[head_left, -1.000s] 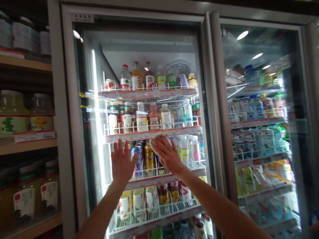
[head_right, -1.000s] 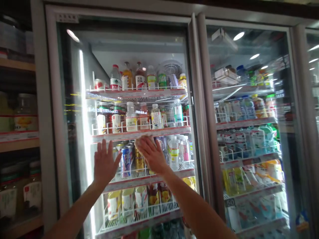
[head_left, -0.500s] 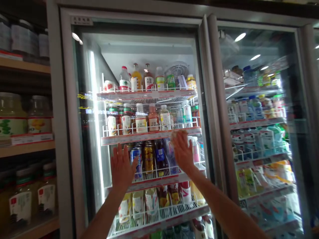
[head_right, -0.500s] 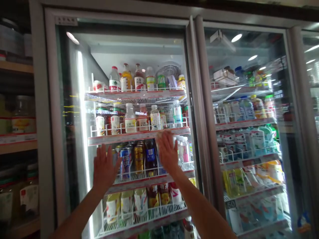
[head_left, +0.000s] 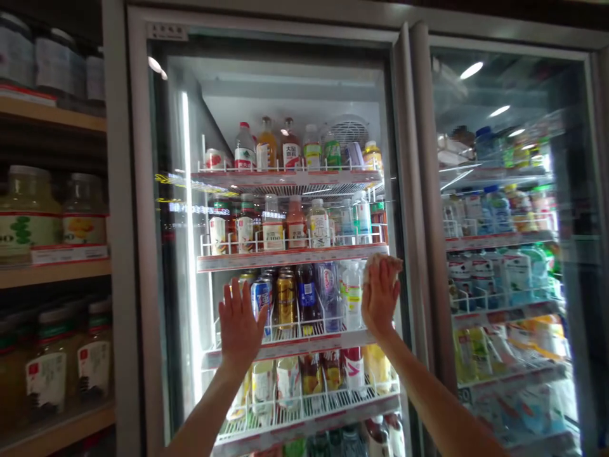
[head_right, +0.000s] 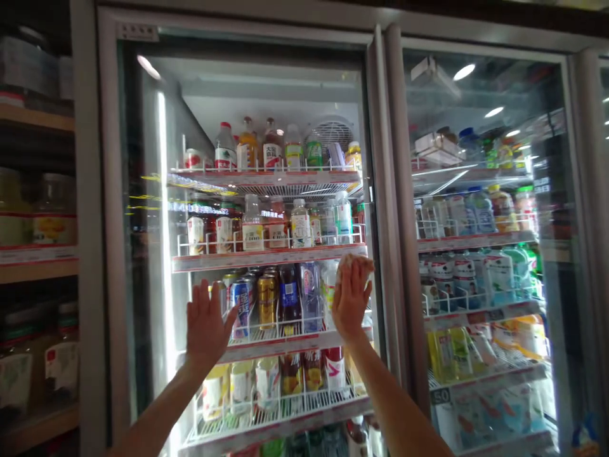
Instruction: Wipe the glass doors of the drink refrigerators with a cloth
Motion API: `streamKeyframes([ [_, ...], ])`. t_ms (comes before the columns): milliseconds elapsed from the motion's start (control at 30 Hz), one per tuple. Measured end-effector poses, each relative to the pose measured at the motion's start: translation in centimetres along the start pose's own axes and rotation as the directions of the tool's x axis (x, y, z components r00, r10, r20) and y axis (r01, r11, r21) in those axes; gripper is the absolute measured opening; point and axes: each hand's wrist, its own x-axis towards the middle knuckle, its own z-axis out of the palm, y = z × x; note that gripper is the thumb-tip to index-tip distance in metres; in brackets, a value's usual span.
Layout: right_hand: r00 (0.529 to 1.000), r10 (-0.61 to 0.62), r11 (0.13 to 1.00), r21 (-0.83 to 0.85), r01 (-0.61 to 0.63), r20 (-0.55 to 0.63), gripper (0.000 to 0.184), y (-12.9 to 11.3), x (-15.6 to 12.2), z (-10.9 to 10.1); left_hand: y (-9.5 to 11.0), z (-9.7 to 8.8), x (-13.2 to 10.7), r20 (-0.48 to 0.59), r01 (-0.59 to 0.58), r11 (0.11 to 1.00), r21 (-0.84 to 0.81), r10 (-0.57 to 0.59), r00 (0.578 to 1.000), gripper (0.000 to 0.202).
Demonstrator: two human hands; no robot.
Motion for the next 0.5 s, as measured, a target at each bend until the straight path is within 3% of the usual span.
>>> streamKeyframes([
  [100, 0.972, -0.198, 0.976, 0.113, 0.183, 0.131, 0.062, -1.6, -0.5, 0.1, -0.3, -0.1, 0.0, 0.000, -0.012, 1.000, -0.001, 0.012, 1.000, 0.070],
  [167, 0.953, -0.247, 0.965, 0.134, 0.225, 0.177, 0.062, -1.5, -0.9, -0.1, -0.5, -0.2, -0.3, 0.005, -0.025, 1.000, -0.010, 0.025, 1.000, 0.071],
  [300, 0.998, 0.016, 1.000, 0.012, -0.017, 0.066, 0.061, 0.7, -1.6, -0.7, -0.2, -0.3, -1.7, 0.004, -0.071, 0.997, -0.029, 0.071, 0.997, 0.071],
  [367, 0.997, 0.059, 0.998, 0.007, -0.059, 0.055, 0.062, 0.2, -2.4, -0.8, 0.2, -0.1, -2.7, -0.001, -0.097, 0.995, -0.039, 0.097, 0.995, 0.072],
  [433, 0.985, -0.070, 0.996, 0.073, 0.059, 0.160, 0.063, -1.7, -3.3, -1.0, 0.7, 0.1, -3.4, -0.016, -0.107, 0.993, -0.047, 0.107, 0.994, 0.073],
  [500, 0.926, -0.270, 0.957, 0.178, 0.229, 0.264, 0.063, -3.6, -4.0, -1.1, 0.8, 0.1, -3.8, -0.028, -0.110, 0.993, -0.048, 0.109, 0.994, 0.072],
])
